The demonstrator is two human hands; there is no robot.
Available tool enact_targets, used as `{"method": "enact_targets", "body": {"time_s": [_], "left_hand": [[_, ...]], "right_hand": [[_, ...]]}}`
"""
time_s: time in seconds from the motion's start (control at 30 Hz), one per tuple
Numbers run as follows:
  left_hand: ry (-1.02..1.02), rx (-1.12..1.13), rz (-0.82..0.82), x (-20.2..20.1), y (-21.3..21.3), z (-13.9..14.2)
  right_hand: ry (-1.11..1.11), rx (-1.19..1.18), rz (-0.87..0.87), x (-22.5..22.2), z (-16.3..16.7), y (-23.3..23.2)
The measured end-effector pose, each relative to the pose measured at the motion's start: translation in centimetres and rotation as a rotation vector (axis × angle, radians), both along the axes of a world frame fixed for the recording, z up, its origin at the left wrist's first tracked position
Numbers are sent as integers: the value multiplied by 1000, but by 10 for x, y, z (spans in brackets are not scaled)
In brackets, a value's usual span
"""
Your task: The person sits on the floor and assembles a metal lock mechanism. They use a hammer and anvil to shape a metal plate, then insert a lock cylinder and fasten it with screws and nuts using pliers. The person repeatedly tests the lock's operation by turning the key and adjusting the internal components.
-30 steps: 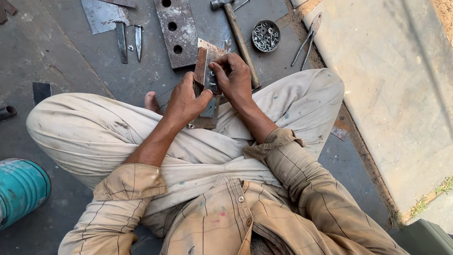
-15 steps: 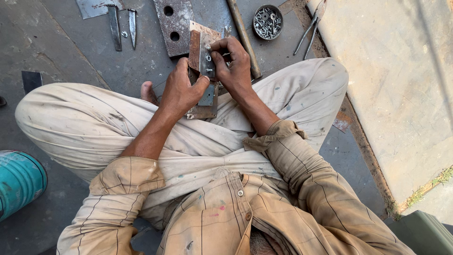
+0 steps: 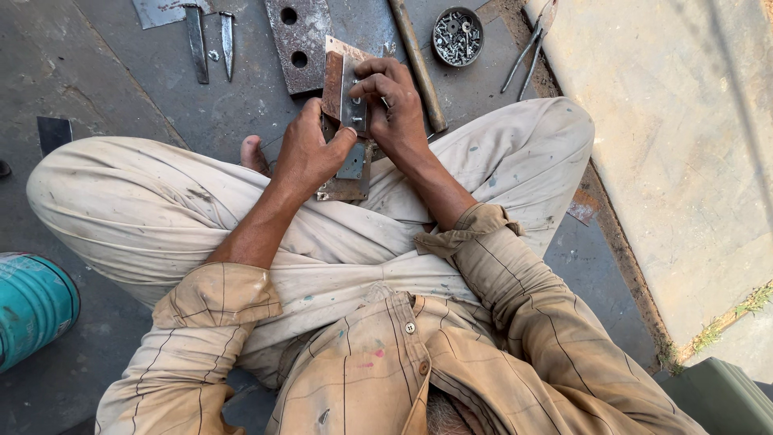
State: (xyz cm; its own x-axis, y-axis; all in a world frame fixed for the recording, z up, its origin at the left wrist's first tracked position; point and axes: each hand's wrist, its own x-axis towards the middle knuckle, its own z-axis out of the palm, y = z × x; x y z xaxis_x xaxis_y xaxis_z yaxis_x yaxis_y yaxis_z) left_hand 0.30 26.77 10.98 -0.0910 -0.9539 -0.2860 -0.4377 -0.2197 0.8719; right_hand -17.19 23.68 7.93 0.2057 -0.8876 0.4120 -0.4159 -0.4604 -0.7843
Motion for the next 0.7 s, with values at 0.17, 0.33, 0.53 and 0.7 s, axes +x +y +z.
{"method": "enact_targets", "body": {"time_s": [0.17, 0.33, 0.53, 0.7], "left_hand": [[437, -80, 161, 15, -13, 2], [548, -161, 233, 15, -14, 10], [140, -235, 295, 9, -9, 22], [2, -451, 194, -7, 6, 22]], "right_hand": [[-303, 418, -202, 2, -3, 23], [-785, 830, 49, 12, -19, 34], [-873, 760, 54, 4, -20, 26], [-839, 726, 17, 6, -15, 26]]}}
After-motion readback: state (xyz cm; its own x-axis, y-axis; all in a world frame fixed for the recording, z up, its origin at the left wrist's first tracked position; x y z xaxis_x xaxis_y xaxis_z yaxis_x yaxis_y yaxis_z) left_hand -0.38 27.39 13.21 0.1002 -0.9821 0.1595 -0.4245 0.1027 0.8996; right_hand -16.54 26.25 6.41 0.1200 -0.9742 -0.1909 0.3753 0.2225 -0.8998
